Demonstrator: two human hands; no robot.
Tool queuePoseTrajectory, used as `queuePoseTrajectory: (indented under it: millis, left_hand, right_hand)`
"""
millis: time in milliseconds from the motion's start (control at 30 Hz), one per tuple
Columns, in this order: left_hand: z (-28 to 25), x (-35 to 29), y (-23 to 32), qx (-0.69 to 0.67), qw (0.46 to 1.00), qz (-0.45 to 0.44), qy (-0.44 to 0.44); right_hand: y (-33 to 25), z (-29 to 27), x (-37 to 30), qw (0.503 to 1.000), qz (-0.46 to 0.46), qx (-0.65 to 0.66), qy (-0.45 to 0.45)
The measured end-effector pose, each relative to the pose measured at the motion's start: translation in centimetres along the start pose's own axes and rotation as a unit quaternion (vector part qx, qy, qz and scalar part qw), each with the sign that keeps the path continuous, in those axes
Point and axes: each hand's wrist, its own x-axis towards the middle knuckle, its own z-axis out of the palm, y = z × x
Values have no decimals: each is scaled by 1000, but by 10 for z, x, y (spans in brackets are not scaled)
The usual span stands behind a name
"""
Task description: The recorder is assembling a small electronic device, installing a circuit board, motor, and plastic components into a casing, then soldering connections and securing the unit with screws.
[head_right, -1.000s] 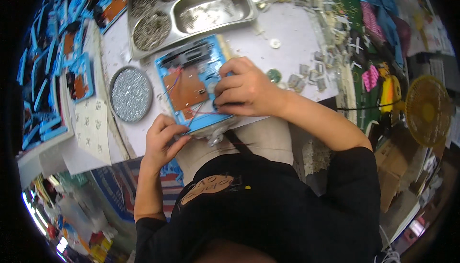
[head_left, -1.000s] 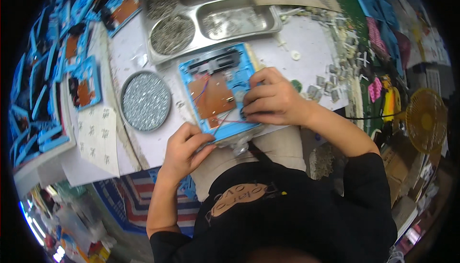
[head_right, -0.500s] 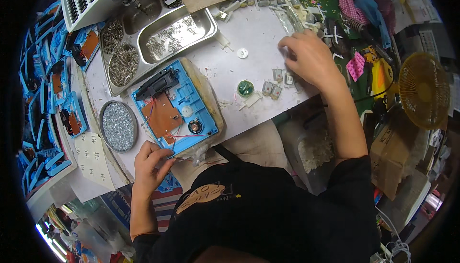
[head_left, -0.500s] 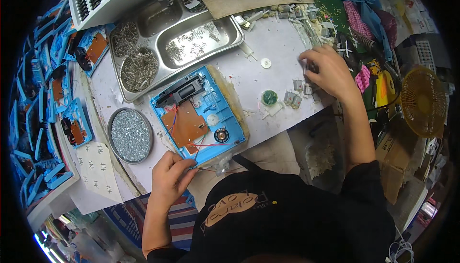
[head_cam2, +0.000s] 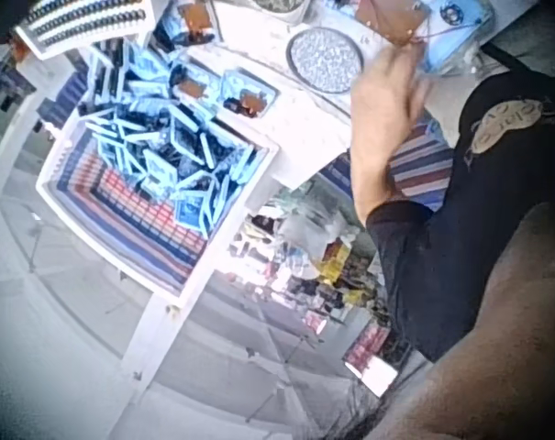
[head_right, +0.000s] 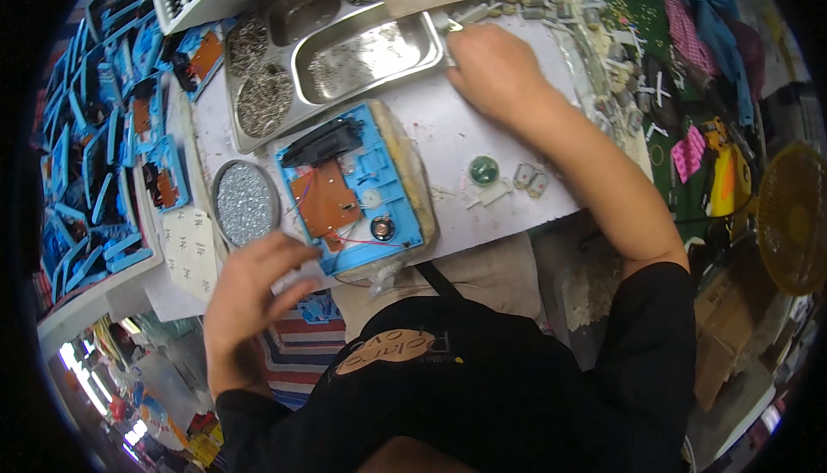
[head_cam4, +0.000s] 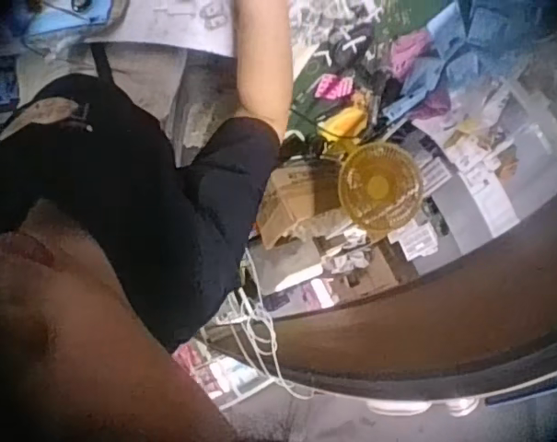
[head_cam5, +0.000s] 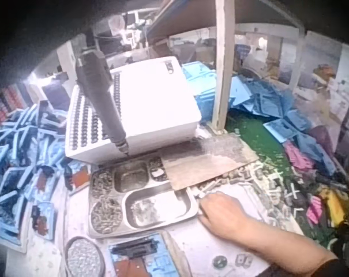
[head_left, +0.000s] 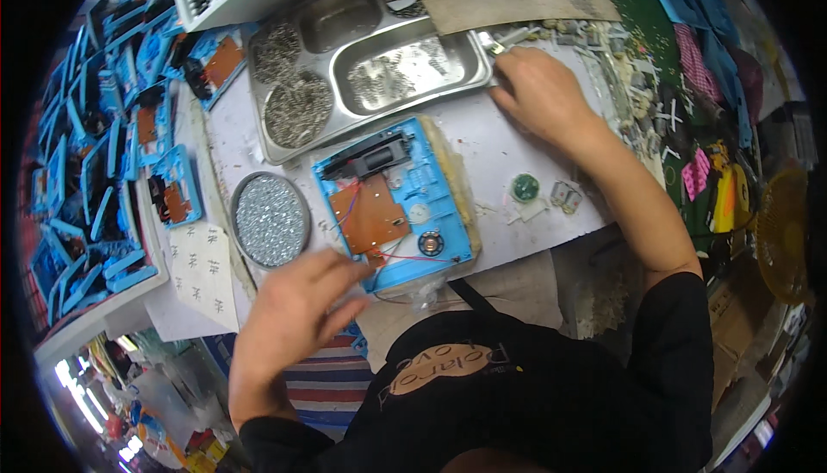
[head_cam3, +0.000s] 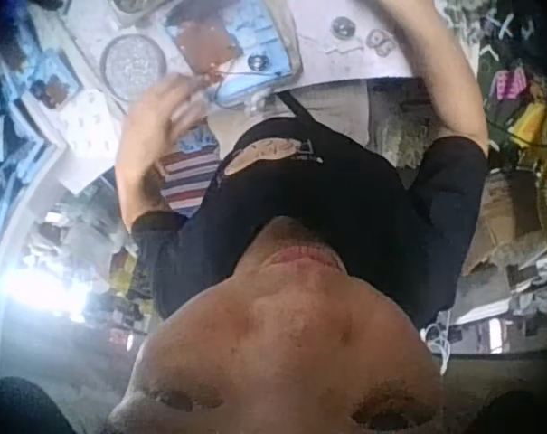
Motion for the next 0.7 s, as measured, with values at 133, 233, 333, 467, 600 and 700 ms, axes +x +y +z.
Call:
queuePoseTrajectory:
  millis: [133, 233, 333, 467, 600, 700]
  left_hand:
    - [-25, 83, -15, 93, 979, 90, 155]
    - [-19, 163, -51, 161, 961, 137, 179]
    - [-3, 221, -76, 227, 944, 181, 158]
    - [2, 239, -81, 275, 939, 112, 176]
    - [-6, 224, -93, 276, 945, 89, 152]
    - [-2, 227, -100, 283, 943, 122, 123]
  right_hand:
    - [13, -23, 12, 993, 38, 21, -112]
    - [13, -26, 5, 995, 27, 59, -72]
    - [24, -27, -6, 992, 50, 66, -95]
    - [31, -31, -24, 993, 81, 48, -72]
    - [11, -58, -44, 981, 111, 157, -11]
    - [3, -72, -60, 968, 145, 201, -38]
